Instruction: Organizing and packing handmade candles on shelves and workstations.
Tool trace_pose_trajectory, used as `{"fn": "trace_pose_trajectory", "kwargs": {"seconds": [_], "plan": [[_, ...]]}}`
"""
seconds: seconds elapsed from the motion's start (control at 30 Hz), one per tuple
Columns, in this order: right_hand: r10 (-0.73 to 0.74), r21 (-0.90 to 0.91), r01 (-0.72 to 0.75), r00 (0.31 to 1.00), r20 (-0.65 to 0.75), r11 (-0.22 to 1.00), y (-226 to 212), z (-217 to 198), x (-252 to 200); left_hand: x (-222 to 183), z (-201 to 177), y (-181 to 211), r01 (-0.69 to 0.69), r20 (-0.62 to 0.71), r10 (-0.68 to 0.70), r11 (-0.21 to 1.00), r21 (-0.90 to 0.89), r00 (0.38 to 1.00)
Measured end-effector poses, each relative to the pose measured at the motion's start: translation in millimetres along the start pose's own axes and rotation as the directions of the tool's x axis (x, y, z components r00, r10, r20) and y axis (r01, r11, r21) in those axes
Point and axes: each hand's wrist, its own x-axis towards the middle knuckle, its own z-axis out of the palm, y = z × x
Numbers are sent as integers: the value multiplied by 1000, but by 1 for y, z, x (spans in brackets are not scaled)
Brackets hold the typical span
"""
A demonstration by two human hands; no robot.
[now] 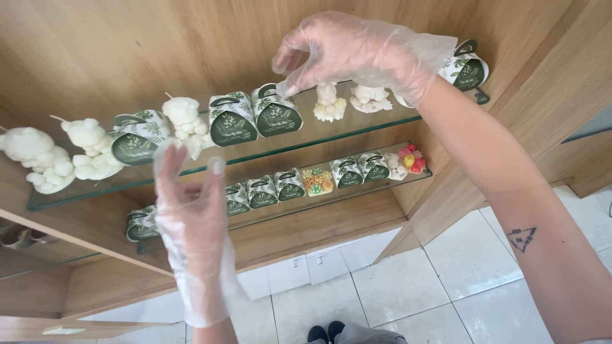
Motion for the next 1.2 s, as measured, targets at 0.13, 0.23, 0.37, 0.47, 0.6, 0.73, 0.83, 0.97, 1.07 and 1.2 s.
{"fn": "trace_pose_trajectory", "kwargs": {"seconds": [0.13, 0.23, 0.37, 0.47, 0.6, 0.73, 0.83, 0.97, 1.07, 1.2], "plan": [[82, -11, -81, 995, 54, 997, -36, -1, 8, 13, 12, 11, 78, 34, -79, 996, 34, 996], [48, -101, -42, 997, 61, 994, -33, 4, 14, 26, 16, 25, 117, 108, -131, 984, 132, 985], [28, -116, -22, 998, 56, 993, -28, 13, 17, 28, 31, 4, 4, 128, 2, 999, -48, 992], [71, -158, -57, 994, 86, 986, -37, 15, 17, 26, 37, -6, -110, 74, 119, 988, -108, 990], [94, -138, -76, 987, 127, 988, -40, 19, 16, 26, 42, -16, -120, 66, 130, 984, -130, 989], [198, -144, -179, 971, 135, 973, -42, 18, 16, 33, 37, 7, 143, 163, -127, 985, -94, 978], [196, -138, -178, 972, 129, 974, -36, 17, 15, 32, 40, 7, 125, 159, -108, 987, -97, 981], [78, -150, -56, 987, 144, 987, -23, 16, 13, 31, 49, -5, -27, 122, 39, 994, -103, 992], [56, -159, -37, 992, 114, 987, -19, 17, 10, 31, 49, -3, -99, 112, 112, 988, -115, 987], [77, -151, -61, 992, 102, 987, -19, 19, 10, 32, 49, -2, -69, 130, 84, 991, -114, 988]]}}
